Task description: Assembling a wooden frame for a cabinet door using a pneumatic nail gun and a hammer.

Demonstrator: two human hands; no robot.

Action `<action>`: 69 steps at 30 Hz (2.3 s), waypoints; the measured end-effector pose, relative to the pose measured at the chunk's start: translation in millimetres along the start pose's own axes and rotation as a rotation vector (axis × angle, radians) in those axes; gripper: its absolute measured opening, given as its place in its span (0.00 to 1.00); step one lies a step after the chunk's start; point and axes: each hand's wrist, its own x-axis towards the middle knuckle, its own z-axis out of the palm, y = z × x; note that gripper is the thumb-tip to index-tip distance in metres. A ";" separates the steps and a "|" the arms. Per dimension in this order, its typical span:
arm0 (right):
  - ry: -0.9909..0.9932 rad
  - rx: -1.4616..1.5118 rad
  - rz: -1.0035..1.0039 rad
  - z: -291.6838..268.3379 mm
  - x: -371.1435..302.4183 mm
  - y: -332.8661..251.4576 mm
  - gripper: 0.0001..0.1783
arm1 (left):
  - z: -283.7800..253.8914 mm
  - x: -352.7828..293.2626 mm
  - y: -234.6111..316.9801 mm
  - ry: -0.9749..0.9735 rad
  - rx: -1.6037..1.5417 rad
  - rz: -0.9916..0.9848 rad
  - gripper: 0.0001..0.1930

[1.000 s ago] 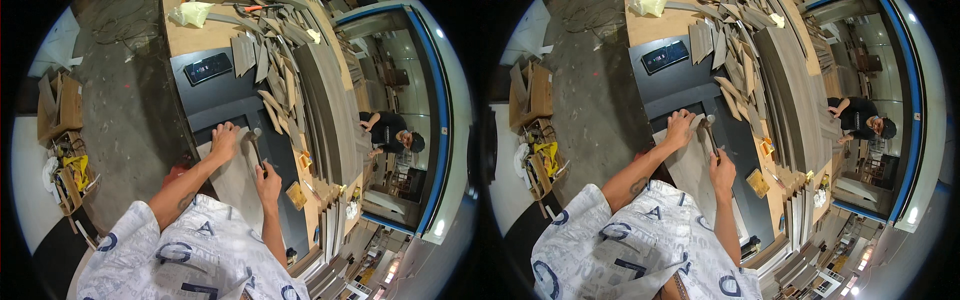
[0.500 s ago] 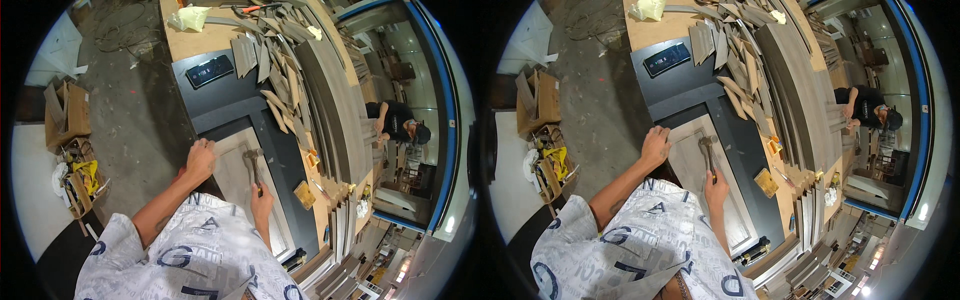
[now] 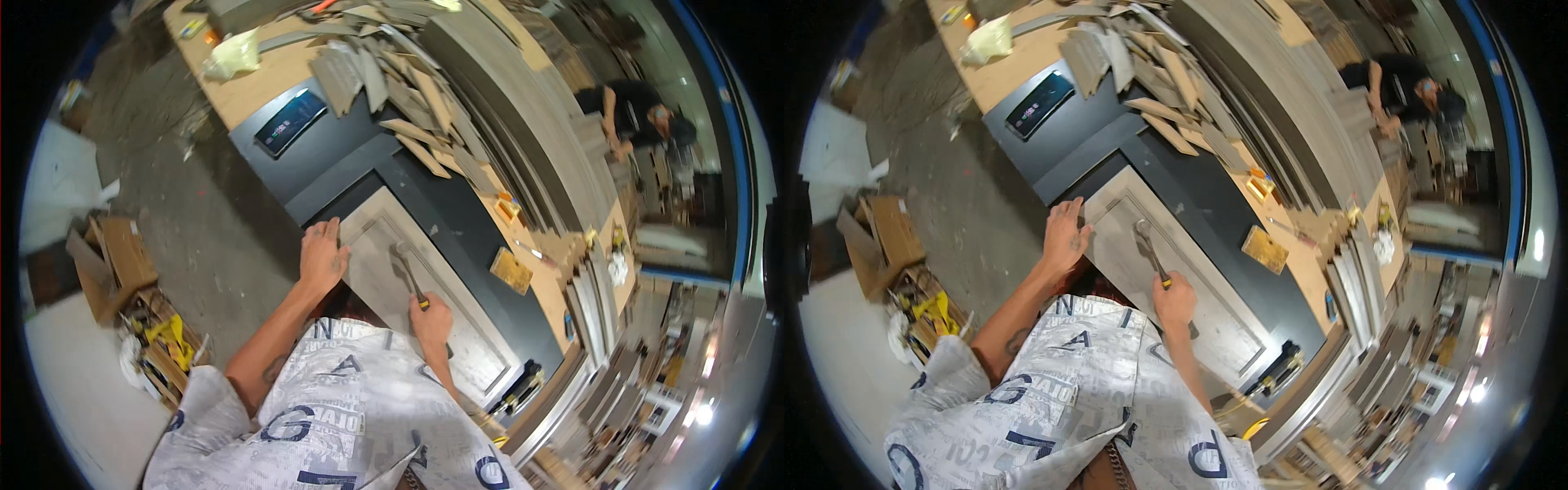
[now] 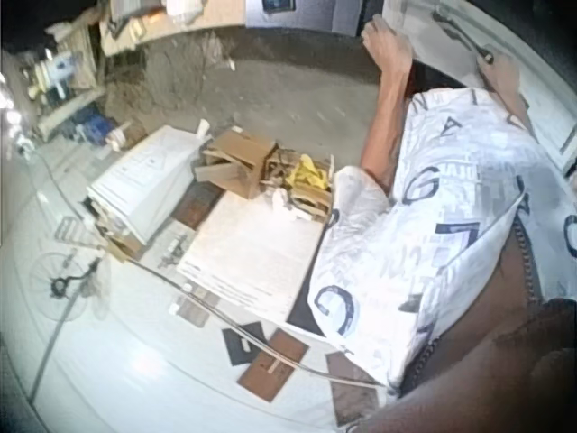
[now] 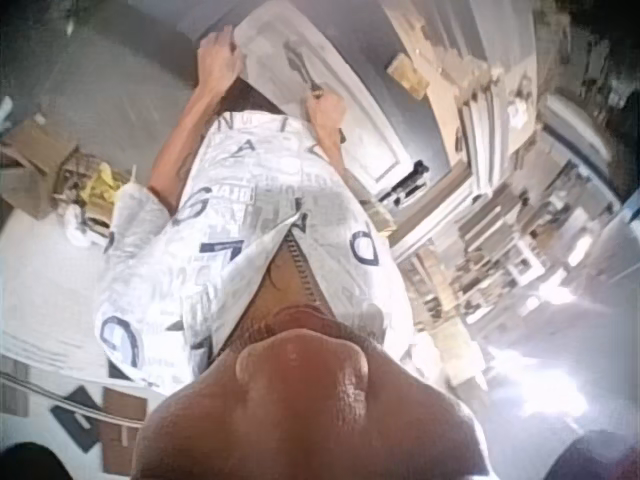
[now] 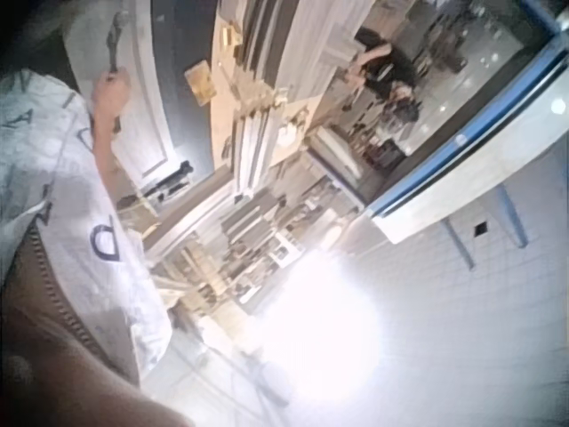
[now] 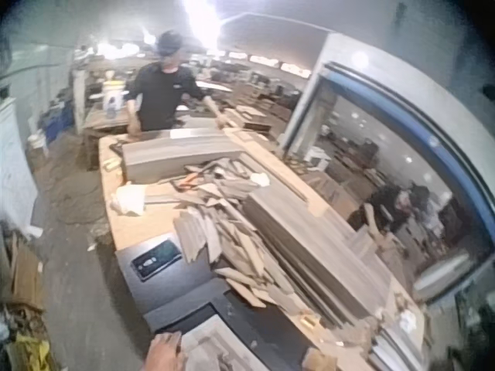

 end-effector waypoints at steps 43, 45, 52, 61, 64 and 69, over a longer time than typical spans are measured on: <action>0.801 0.799 0.445 -157.0 -167.4 292.3 0.34 | 20.9 51.6 95.6 0.469 -0.649 -0.043 0.36; 0.841 0.389 0.387 -167.2 -184.2 297.9 0.35 | 20.0 39.8 102.8 0.421 -0.884 -0.056 0.35; 0.460 0.803 0.112 -258.9 -124.6 134.0 0.12 | 9.6 16.5 102.0 0.295 -0.910 -0.067 0.40; 0.000 0.075 -0.577 -195.7 40.7 -74.3 0.16 | 2.8 14.4 115.1 0.319 -0.765 -0.054 0.39; -0.118 -0.014 -0.642 -170.7 60.9 -108.1 0.16 | -2.9 11.0 114.7 0.346 -0.784 -0.055 0.39; -0.132 -0.106 -0.725 -161.6 66.0 -124.5 0.15 | 3.0 11.1 110.6 0.401 -0.768 0.000 0.42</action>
